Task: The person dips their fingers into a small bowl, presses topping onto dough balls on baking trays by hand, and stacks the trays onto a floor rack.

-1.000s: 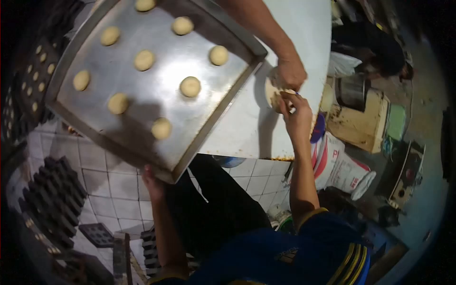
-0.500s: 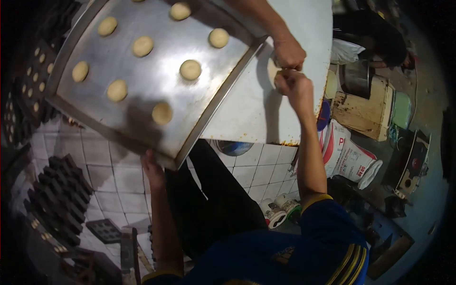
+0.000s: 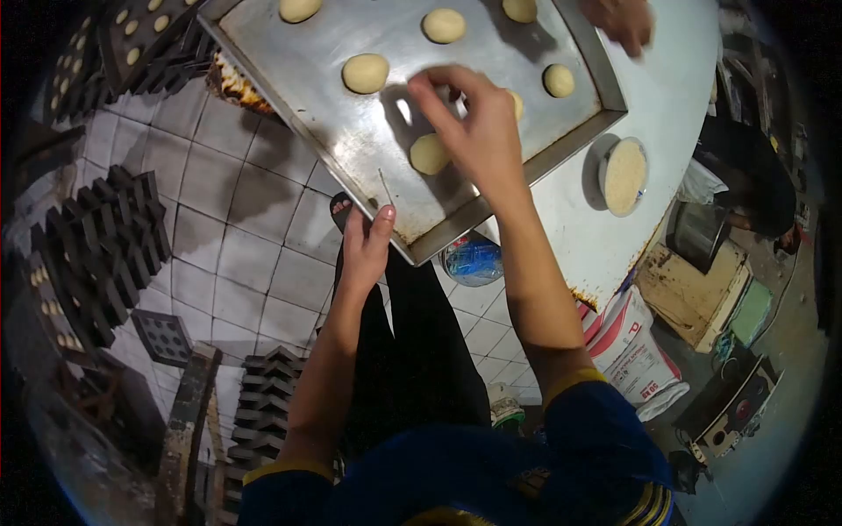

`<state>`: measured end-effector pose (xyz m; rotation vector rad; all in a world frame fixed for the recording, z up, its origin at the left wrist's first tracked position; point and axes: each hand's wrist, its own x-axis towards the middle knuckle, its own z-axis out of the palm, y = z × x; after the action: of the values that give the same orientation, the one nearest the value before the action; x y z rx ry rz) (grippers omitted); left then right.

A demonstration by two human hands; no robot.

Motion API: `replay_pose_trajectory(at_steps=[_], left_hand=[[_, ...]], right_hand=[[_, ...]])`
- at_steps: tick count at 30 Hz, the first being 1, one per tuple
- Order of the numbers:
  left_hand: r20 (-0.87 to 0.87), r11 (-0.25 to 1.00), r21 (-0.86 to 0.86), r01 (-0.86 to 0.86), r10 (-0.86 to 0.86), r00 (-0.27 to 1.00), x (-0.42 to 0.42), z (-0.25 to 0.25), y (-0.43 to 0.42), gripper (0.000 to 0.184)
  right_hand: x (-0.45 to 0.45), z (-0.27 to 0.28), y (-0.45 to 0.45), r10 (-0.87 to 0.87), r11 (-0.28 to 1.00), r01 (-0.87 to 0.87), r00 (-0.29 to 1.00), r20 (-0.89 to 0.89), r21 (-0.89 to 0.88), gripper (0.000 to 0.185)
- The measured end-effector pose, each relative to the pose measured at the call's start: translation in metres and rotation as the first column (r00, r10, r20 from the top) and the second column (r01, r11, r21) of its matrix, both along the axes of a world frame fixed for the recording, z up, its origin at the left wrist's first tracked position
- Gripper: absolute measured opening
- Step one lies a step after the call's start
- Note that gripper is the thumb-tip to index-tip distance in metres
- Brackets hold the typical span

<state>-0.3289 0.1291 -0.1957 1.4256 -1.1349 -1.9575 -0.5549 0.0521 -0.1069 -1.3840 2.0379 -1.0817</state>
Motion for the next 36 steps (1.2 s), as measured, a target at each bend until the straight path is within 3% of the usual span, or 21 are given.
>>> replay_pose_trajectory(at_steps=[3,4,6,9,13,15,16,18,19,21,22,25,26,28,31,33,34,36], left_hand=[[-0.045,1.0,0.003,-0.022,0.022,0.999,-0.005,0.004,-0.003,0.06],[-0.089,1.0,-0.007,-0.024,0.024,0.996,-0.006,0.007,-0.004,0.06],[-0.149,0.999,-0.017,-0.03,0.027,0.988,-0.006,0.011,-0.007,0.058],[-0.119,0.995,-0.094,0.017,-0.028,0.992,-0.003,0.009,-0.012,0.053],[-0.084,0.996,-0.079,0.045,-0.052,0.995,-0.001,0.01,-0.013,0.05],[-0.123,0.996,-0.085,0.034,-0.044,0.991,-0.002,0.009,-0.015,0.05],[-0.157,0.996,-0.089,0.029,-0.043,0.987,-0.002,0.008,-0.015,0.05],[-0.155,0.995,-0.099,0.022,-0.038,0.987,-0.002,0.006,-0.014,0.051],[-0.152,0.994,-0.109,0.022,-0.038,0.988,-0.002,0.006,-0.013,0.051],[-0.18,0.998,-0.063,0.014,-0.025,0.983,-0.003,0.008,-0.013,0.051],[-0.207,1.0,-0.017,0.003,-0.007,0.978,-0.003,0.01,-0.013,0.051],[-0.16,0.998,-0.045,0.05,-0.057,0.985,-0.001,0.003,-0.012,0.053],[-0.161,0.997,-0.05,0.055,-0.062,0.985,-0.001,0.004,-0.012,0.053],[-0.11,0.995,-0.064,0.071,-0.078,0.991,0.0,0.007,-0.013,0.055],[-0.062,0.992,-0.078,0.103,-0.108,0.992,0.002,0.012,-0.016,0.057],[-0.039,0.988,-0.085,0.126,-0.129,0.991,0.001,0.019,-0.018,0.056],[-0.043,0.991,-0.064,0.121,-0.124,0.991,0.001,0.016,-0.016,0.056],[-0.045,0.99,-0.052,0.132,-0.135,0.99,0.001,0.015,-0.016,0.056]], right_hand=[[0.011,-0.017,-0.045,0.11,0.982,-0.154,0.936,-0.333,-0.108,0.017],[0.013,-0.023,-0.052,0.122,0.981,-0.165,0.934,-0.336,-0.104,0.017],[0.017,-0.028,-0.061,0.21,0.965,-0.26,0.815,-0.54,-0.018,0.013],[0.022,-0.034,-0.059,0.228,0.958,-0.287,0.754,-0.616,0.004,0.012],[0.025,-0.028,-0.041,0.227,0.956,-0.293,0.758,-0.612,-0.008,0.017],[0.029,-0.017,-0.031,0.271,0.954,-0.296,0.8,-0.536,0.041,0.035],[0.03,-0.014,-0.03,0.275,0.953,-0.301,0.797,-0.537,0.041,0.035],[0.031,-0.011,-0.028,0.298,0.944,-0.324,0.773,-0.56,0.056,0.055],[0.033,-0.012,-0.028,0.297,0.945,-0.322,0.774,-0.56,0.057,0.055],[0.035,-0.019,-0.03,0.426,0.897,-0.38,0.614,-0.665,0.225,0.063],[0.033,-0.021,-0.03,0.424,0.899,-0.377,0.615,-0.665,0.224,0.063],[0.021,-0.017,-0.03,0.47,0.881,-0.394,0.657,-0.59,0.263,0.062],[0.011,-0.006,-0.028,0.406,0.912,-0.386,0.791,-0.458,0.141,0.06],[-0.009,0.016,-0.016,0.217,0.962,-0.24,0.963,-0.16,-0.134,0.054],[-0.057,0.053,0.041,-0.268,0.961,0.261,0.96,-0.078,-0.091,0.049],[-0.111,0.048,0.098,-0.486,0.872,0.486,0.841,-0.237,-0.061,0.043],[-0.126,0.051,0.123,-0.586,0.8,0.6,0.78,-0.221,-0.006,0.042],[-0.163,0.042,0.17,-0.514,0.781,0.616,0.73,-0.449,0.107,0.038]])
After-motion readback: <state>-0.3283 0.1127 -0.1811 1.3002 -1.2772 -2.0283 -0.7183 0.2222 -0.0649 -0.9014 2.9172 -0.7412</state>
